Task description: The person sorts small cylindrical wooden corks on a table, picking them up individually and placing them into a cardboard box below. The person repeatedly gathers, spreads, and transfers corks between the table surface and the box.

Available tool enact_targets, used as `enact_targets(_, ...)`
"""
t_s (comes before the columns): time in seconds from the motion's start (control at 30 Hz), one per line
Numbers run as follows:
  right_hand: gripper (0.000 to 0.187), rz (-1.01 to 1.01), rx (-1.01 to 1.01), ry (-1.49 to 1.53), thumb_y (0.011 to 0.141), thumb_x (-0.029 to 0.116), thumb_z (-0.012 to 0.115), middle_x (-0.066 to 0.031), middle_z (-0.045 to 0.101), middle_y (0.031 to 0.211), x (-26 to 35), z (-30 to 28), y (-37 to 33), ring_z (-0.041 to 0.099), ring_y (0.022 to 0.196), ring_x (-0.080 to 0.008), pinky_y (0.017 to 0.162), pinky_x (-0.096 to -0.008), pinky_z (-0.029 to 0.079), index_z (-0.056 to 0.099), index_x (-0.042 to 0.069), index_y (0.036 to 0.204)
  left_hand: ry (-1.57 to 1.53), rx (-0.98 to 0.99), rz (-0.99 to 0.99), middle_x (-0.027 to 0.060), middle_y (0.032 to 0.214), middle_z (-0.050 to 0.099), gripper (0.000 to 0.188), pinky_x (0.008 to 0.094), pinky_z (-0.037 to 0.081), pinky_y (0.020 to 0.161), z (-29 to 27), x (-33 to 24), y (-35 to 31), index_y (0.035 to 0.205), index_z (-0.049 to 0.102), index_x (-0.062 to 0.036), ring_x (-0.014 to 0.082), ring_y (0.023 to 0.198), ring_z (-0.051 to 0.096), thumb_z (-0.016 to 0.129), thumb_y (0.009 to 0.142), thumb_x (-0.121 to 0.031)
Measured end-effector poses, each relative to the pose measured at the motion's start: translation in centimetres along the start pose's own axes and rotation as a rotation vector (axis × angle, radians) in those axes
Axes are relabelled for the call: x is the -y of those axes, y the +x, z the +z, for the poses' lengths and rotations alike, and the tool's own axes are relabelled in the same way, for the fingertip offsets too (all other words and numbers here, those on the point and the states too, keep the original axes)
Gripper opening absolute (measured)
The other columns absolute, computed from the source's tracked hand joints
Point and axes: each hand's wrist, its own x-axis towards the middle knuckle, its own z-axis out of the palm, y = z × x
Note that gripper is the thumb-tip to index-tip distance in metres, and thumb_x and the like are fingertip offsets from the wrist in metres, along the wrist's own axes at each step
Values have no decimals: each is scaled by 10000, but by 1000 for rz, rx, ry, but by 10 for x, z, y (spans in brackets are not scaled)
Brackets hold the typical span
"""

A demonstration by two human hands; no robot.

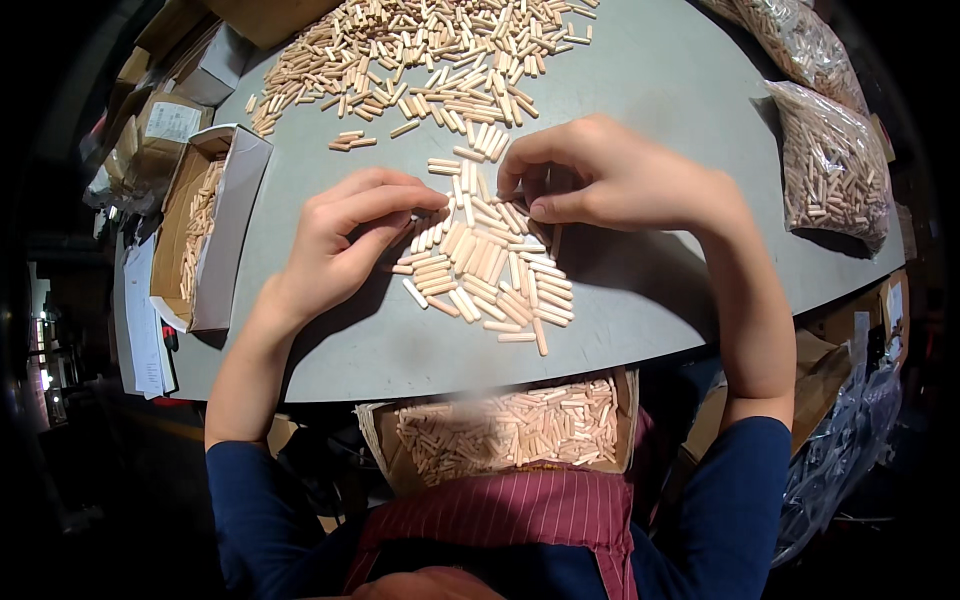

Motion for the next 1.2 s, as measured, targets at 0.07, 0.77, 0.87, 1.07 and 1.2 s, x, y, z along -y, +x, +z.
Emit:
enact_targets(0.07, 259, 12, -11, 78, 945, 62, 683, -68, 684, 943, -1, -5, -3, 657, 834, -150, 753, -316, 548, 662, 1, 1196, 11, 22, 33, 113, 1191, 719, 373, 343, 550, 886, -2, -4, 1, 1209, 775, -56, 269, 1049, 685, 636, 885, 64)
enact_targets(0.77, 262, 181, 204, -85, 895, 67, 740, -87, 726, 850, 18, -9, -7, 702, 768, -170, 696, -316, 548, 642, 19, 1134, 443, 440, 200, 260, 1669, 310, 1125, 559, 261, 1254, 13, -17, -2, 1615, 323, 25, 466, 1556, 268, 592, 863, -766)
enact_targets(0.87, 229, 196, 329, 10, 889, 67, 731, -109, 739, 908, 28, -5, -6, 728, 821, -194, 740, -321, 564, 655, -2, 1093, 227, 451, 241, 252, 1640, 377, 1083, 547, 283, 1247, 14, -18, -1, 1599, 367, 28, 460, 1534, 326, 608, 876, -743)
enact_targets(1.07, 279, 256, 317, 133, 911, 23, 716, -89, 722, 946, 28, -18, -13, 730, 807, -165, 719, -317, 589, 640, -10, 1177, -157, 147, 67, 184, 1441, 637, 517, 409, 509, 1082, -3, -6, -1, 1493, 578, -68, 327, 1306, 634, 677, 1025, -265)
enact_targets(1.2, 280, 328, 219, 9, 891, 21, 720, -101, 730, 899, 23, -27, -15, 726, 747, -171, 665, -308, 593, 637, -17, 1156, -221, 17, -400, 80, 1056, 752, 305, 254, 542, 836, -24, 2, 0, 1295, 697, -2, 120, 963, 704, 619, 1051, -168)
